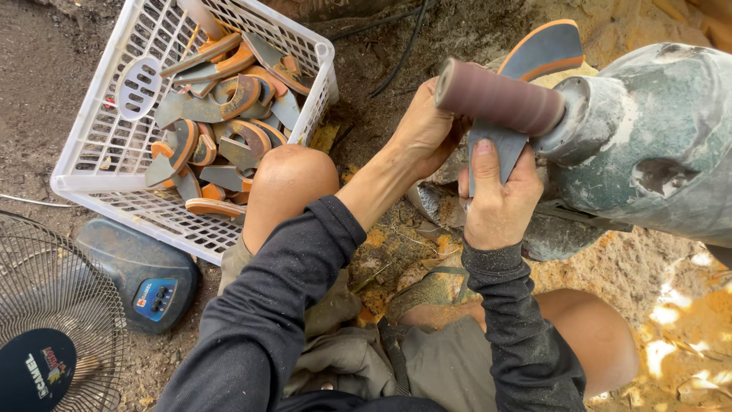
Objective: The person sits on the ground and uses a rotating sanding drum to smooth the edges of multiple sandals. They pick up each sandal from a white basket, press its edges against the spinning drum, and then place it back into the basket.
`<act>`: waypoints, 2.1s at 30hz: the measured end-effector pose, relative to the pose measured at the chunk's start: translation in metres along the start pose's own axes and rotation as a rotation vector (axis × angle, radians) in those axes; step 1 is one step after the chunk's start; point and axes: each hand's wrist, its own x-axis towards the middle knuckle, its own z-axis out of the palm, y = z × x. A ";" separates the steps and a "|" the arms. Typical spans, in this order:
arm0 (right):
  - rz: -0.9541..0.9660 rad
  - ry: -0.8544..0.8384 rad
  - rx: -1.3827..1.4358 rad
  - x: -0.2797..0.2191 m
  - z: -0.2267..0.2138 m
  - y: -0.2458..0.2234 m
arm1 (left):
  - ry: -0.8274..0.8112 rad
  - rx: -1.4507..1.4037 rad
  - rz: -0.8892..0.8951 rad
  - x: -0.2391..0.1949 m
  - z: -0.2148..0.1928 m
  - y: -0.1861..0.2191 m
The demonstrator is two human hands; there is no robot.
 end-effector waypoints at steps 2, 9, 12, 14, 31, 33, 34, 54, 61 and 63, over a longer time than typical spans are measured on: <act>0.008 -0.001 -0.036 -0.003 -0.003 -0.005 | 0.024 0.046 -0.018 -0.006 0.003 0.003; 0.123 -0.101 -0.043 -0.018 -0.017 -0.032 | -0.065 0.086 -0.087 -0.053 0.007 0.021; 0.197 -0.134 -0.080 -0.022 -0.024 -0.043 | -0.070 0.048 -0.114 -0.067 0.009 0.023; 0.245 -0.146 -0.114 -0.024 -0.029 -0.049 | -0.078 0.019 -0.132 -0.078 0.010 0.022; -0.308 -0.031 -0.796 -0.007 -0.007 -0.037 | -0.074 0.042 0.014 -0.013 -0.007 0.001; -0.370 -0.020 -0.811 -0.006 -0.003 -0.033 | -0.058 0.040 0.010 -0.010 -0.008 -0.001; -0.379 -0.018 -0.821 -0.007 -0.002 -0.034 | -0.060 0.034 0.010 -0.011 -0.008 -0.001; -0.094 -0.228 -1.295 -0.051 -0.020 -0.050 | -0.004 0.461 -0.342 -0.055 0.027 0.066; 0.532 -0.286 0.389 -0.011 -0.038 -0.027 | -0.141 0.359 -0.334 -0.025 0.035 0.082; 0.549 -0.385 0.539 -0.005 -0.042 -0.014 | -0.203 0.342 -0.289 -0.016 0.033 0.080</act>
